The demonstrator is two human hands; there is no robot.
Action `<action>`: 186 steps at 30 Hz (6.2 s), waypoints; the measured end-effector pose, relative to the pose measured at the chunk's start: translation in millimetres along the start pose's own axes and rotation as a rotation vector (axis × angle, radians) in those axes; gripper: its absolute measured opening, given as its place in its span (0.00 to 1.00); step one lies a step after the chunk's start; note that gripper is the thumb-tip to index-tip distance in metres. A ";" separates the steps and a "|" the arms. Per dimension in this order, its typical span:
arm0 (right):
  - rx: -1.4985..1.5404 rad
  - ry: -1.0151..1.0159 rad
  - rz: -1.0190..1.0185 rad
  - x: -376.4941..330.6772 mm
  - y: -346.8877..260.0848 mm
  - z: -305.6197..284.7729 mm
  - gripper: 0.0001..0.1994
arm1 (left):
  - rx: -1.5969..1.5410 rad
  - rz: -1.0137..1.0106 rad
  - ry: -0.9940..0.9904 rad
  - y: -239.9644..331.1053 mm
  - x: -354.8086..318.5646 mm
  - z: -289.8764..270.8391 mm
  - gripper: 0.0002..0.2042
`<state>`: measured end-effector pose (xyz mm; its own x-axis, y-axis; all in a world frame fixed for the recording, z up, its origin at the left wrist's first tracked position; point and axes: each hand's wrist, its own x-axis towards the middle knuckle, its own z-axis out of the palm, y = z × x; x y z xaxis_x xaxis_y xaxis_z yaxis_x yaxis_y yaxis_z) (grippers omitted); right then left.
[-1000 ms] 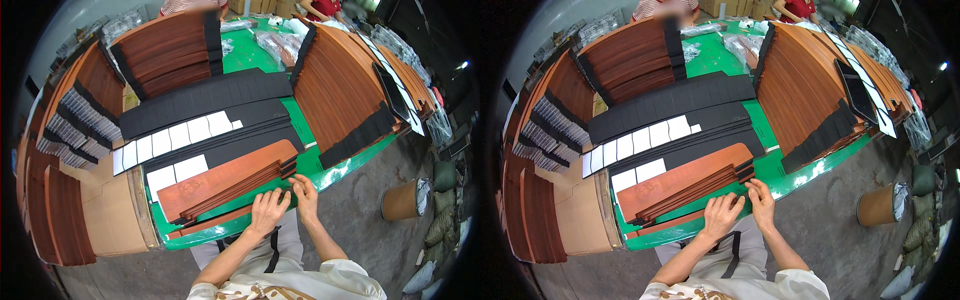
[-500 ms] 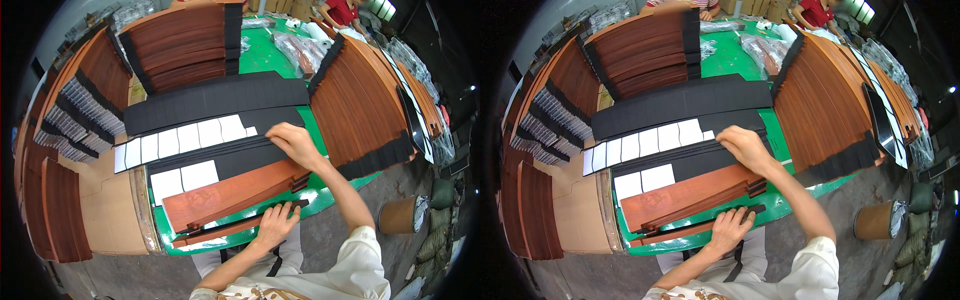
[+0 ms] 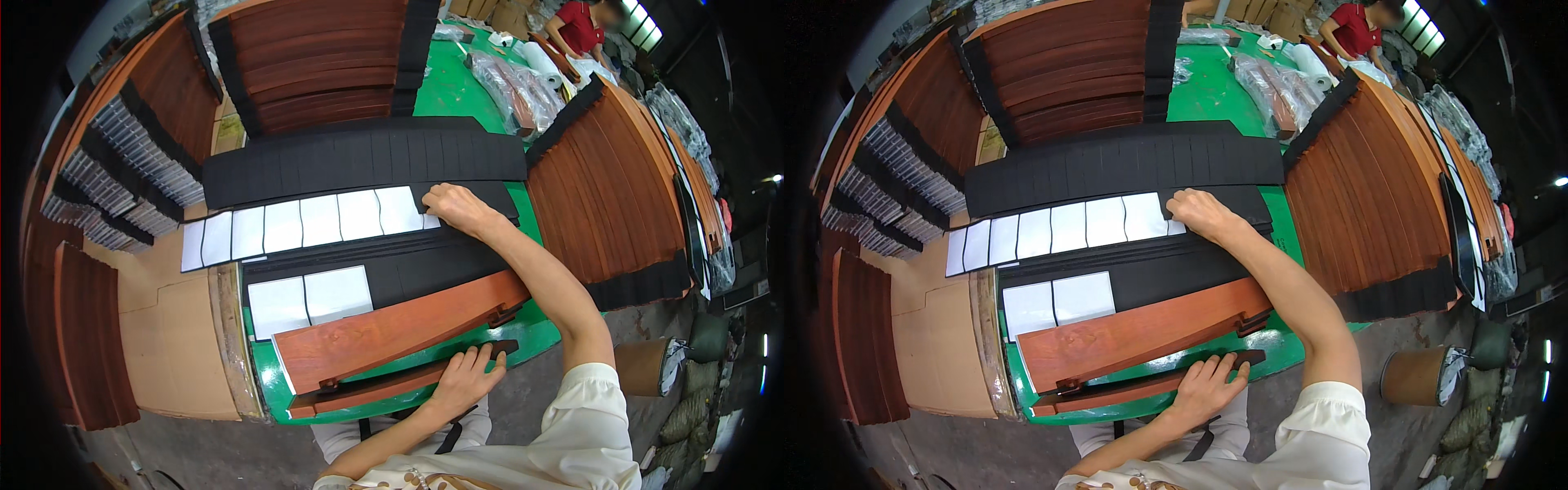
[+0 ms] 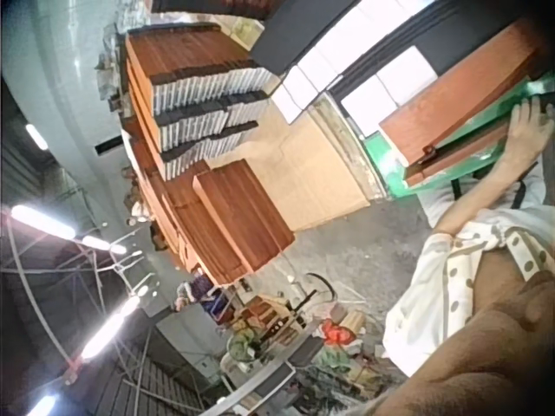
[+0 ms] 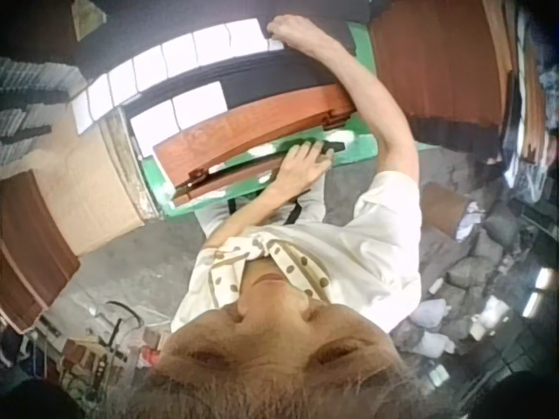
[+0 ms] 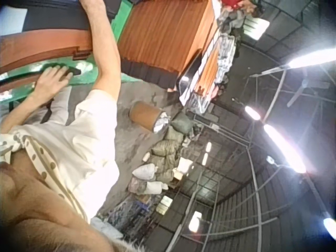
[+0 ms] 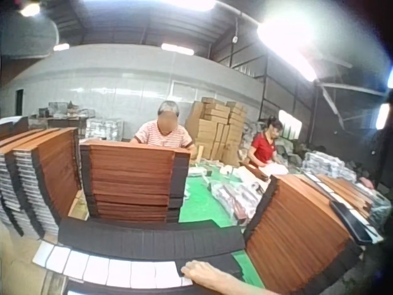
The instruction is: Applying black adhesive strips to wooden furniture panels and stacking them.
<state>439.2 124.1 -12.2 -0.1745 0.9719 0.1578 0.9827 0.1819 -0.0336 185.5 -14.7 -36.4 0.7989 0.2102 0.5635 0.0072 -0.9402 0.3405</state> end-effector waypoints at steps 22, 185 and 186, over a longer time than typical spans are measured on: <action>1.338 0.078 0.677 -54.4 -79.2 -85.0 0.05 | -0.312 -0.085 0.171 8.0 0.1 -18.8 0.21; 0.494 1.116 0.648 -141.8 -186.4 -65.0 0.06 | 1.313 -1.200 0.145 -249.7 -254.1 -506.5 0.26; 0.560 1.109 0.616 -138.1 -189.5 -64.6 0.05 | 1.233 -1.272 0.092 -253.7 -257.1 -512.5 0.25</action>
<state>281.0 -54.3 36.1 0.6723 0.3394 0.6579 0.6816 0.0631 -0.7290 -330.0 307.2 118.0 -0.0926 0.8731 0.4786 0.9769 0.1727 -0.1260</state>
